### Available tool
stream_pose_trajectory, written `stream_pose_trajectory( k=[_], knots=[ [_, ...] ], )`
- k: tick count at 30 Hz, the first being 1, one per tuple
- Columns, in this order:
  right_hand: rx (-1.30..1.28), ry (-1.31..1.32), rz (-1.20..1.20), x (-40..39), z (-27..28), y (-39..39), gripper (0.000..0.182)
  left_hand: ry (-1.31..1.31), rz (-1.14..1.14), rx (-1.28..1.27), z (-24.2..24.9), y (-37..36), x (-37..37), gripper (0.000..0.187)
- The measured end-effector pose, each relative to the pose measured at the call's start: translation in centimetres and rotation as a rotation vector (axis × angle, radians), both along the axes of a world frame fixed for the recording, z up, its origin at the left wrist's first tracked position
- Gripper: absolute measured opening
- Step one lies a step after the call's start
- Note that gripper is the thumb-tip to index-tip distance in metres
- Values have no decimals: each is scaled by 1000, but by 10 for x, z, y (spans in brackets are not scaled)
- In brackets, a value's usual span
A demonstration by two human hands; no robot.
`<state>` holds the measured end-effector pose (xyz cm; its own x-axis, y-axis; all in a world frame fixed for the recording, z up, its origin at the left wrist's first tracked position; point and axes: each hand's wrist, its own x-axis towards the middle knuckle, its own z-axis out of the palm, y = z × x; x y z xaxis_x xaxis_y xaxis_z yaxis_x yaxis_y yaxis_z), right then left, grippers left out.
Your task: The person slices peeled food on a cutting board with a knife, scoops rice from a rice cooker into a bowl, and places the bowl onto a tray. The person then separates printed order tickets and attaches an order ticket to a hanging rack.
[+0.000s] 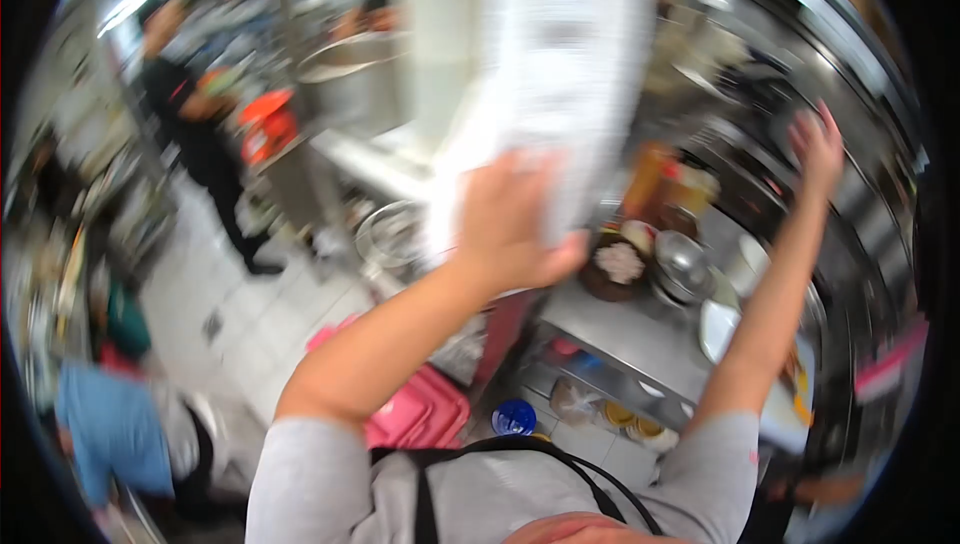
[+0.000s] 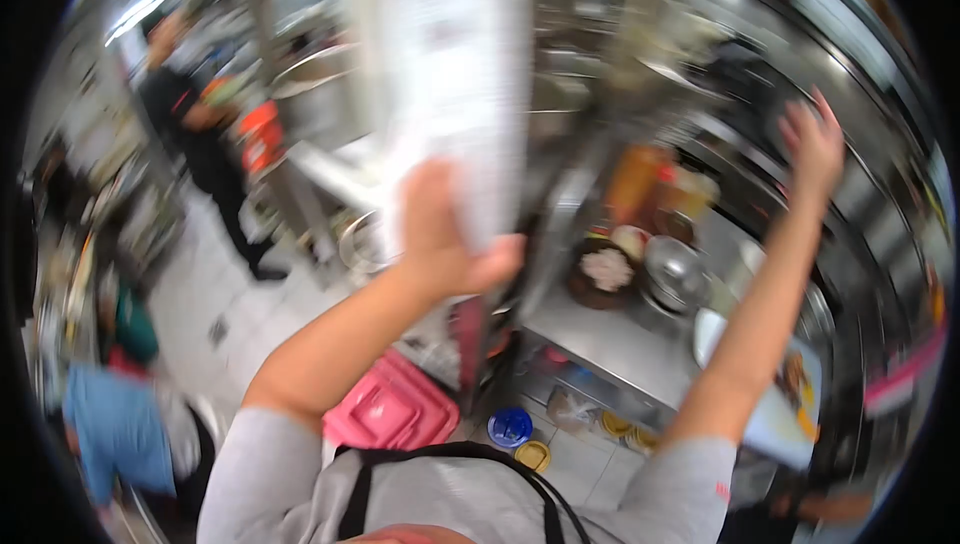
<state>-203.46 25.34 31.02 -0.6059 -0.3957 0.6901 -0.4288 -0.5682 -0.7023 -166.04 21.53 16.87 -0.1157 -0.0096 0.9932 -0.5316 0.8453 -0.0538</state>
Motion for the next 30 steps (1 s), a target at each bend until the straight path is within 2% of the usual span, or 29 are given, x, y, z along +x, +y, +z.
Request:
stream_pose_trajectory(
  k=[1, 3, 4, 5, 6, 7, 8, 9, 10, 11, 12, 14, 16, 17, 18, 19, 20, 21, 23, 24, 26, 27, 29, 30],
  knots=[
    [28, 48, 2, -1, -27, 4, 43, -42, -45, 82, -4, -2, 0, 79],
    [108, -62, 89, -3, -93, 14, 39, -52, -186, 113, -1, -5, 1, 78],
    [149, -20, 76, 2, -127, 21, 36, -127, -201, 211, 2, 2, 7, 80],
    [223, 101, 56, -4, -166, 29, 33, -113, -208, 181, -4, 1, 5, 80],
    [250, 102, -29, 3, -207, 34, 30, -107, -235, 141, -12, -1, 8, 80],
    [447, 218, -185, 29, -236, 54, 26, -140, -217, 83, -21, 2, 24, 80],
    [442, 215, -145, 43, -280, 71, 29, -174, -215, 24, -30, 7, 41, 79],
    [710, 174, -243, 26, -330, 92, 34, -221, -301, 123, -39, 18, 68, 78],
    [703, 47, -187, 46, -372, 118, 35, -168, -378, 208, -56, 27, 97, 78],
    [579, -53, -196, 92, -403, 145, 30, -111, -473, 266, -71, 34, 141, 75],
    [710, -175, -110, 46, -479, 169, 24, -81, -405, 313, -97, 36, 176, 80],
    [803, -366, -296, 116, -522, 217, 23, -35, -296, 581, -144, 54, 273, 75],
    [809, -533, -436, 174, -543, 252, 23, 25, -114, 891, -188, 83, 369, 67],
    [792, -587, -474, 202, -546, 262, 22, 255, -232, 1182, -221, 91, 411, 61],
    [760, -633, -497, 228, -546, 267, 22, 433, -169, 1460, -209, 117, 452, 56],
    [706, -654, -490, 258, -547, 264, 22, 505, -69, 1513, -258, 123, 496, 50],
    [658, -668, -455, 303, -539, 256, 23, 549, -8, 1573, -270, 134, 532, 42],
    [604, -574, -483, 401, -484, 227, 22, 608, 68, 1645, -275, 143, 568, 34],
    [690, -520, -78, 449, -510, 177, 17, 616, 138, 1529, -277, 146, 630, 16],
    [638, -541, 16, 509, -489, 127, 18, 644, 207, 1438, -263, 145, 655, 11],
    [843, -148, 218, 584, -476, 48, 10, 736, 287, 1257, -224, 145, 701, 8],
    [785, 21, 389, 626, -470, 6, 9, 797, 295, 1175, -211, 144, 722, 9],
    [766, 286, 472, 704, -471, -63, 7, 778, 386, 985, -213, 145, 763, 17],
    [666, 357, 638, 752, -434, -74, 7, 843, 339, 1029, -219, 147, 778, 19]
  ],
)
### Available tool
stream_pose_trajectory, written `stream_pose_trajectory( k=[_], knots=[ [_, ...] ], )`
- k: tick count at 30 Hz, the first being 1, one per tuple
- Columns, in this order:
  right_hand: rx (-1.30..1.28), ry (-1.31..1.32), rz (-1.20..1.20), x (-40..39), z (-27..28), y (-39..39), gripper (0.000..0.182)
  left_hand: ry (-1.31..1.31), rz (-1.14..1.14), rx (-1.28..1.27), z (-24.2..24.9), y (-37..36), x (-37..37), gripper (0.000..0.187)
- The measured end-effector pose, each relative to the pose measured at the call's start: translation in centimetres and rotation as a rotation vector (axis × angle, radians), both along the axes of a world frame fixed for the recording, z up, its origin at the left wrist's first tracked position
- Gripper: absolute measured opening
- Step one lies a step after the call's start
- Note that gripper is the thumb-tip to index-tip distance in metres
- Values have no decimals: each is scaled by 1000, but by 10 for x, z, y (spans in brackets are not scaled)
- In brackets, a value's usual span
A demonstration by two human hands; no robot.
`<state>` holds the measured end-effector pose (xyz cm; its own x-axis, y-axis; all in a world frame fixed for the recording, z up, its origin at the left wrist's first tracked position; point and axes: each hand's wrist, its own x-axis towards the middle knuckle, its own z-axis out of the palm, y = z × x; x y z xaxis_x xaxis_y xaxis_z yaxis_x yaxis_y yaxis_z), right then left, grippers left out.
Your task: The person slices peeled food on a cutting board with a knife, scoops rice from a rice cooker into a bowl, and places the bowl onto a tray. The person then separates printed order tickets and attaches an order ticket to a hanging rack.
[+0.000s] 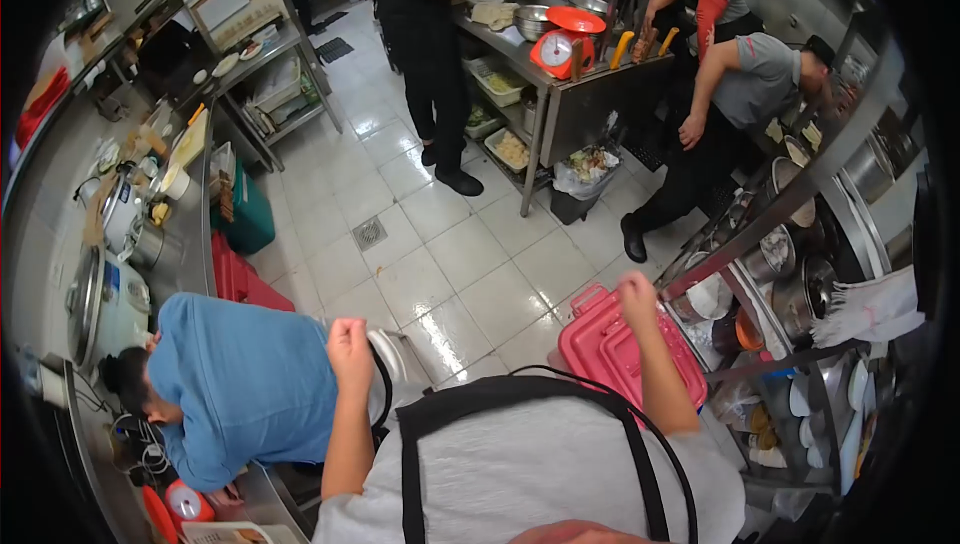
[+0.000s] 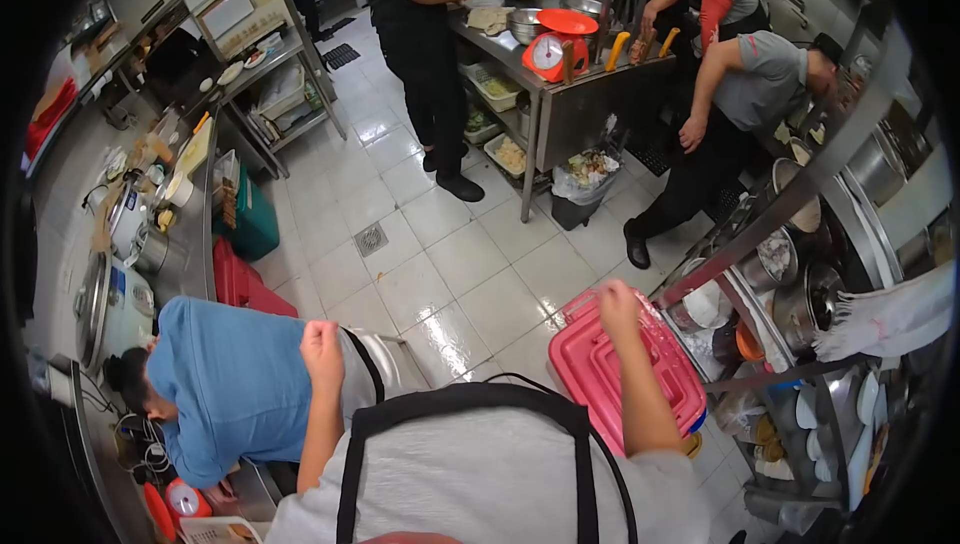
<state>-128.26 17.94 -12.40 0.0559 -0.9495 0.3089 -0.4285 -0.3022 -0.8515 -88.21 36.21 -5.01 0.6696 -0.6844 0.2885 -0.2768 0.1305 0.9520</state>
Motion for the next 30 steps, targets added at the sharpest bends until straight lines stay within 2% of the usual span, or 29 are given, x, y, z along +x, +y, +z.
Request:
stream_pose_trajectory(
  k=[2, 4, 8, 11, 14, 16, 19, 22, 24, 27, 29, 30],
  knots=[
    [0, -45, 284, 64, 4, -35, 9, 166, 32, 51, -9, 16, 32, 24],
    [117, -99, 372, 110, -3, -58, 10, 181, 125, 43, -11, 17, 44, 32],
    [245, 20, 474, 190, -18, -120, 12, 292, 281, -46, -29, -5, 85, 20],
    [308, 35, 608, 254, -28, -178, 14, 351, 437, -158, -61, -42, 131, 12],
    [360, 80, 711, 325, -15, -234, 21, 418, 543, -216, -47, -91, 162, 10],
    [333, 124, 835, 381, 3, -267, 27, 376, 570, -197, -32, -127, 181, 12],
    [-77, 407, 1082, 474, 21, -306, 31, 154, 615, 7, -14, -154, 206, 20],
    [-185, 452, 1308, 569, 33, -313, 31, -75, 730, 270, -42, -148, 238, 25],
    [-208, 408, 1410, 628, 39, -304, 31, 12, 825, 284, -69, -137, 259, 26],
    [-182, 374, 1523, 698, 29, -290, 31, 427, 928, -25, -95, -135, 290, 25],
    [-189, 379, 1556, 736, 24, -295, 30, 429, 974, 2, -112, -138, 329, 22],
    [-155, 408, 1524, 754, 21, -304, 30, 429, 992, 3, -104, -149, 356, 21]
  ],
)
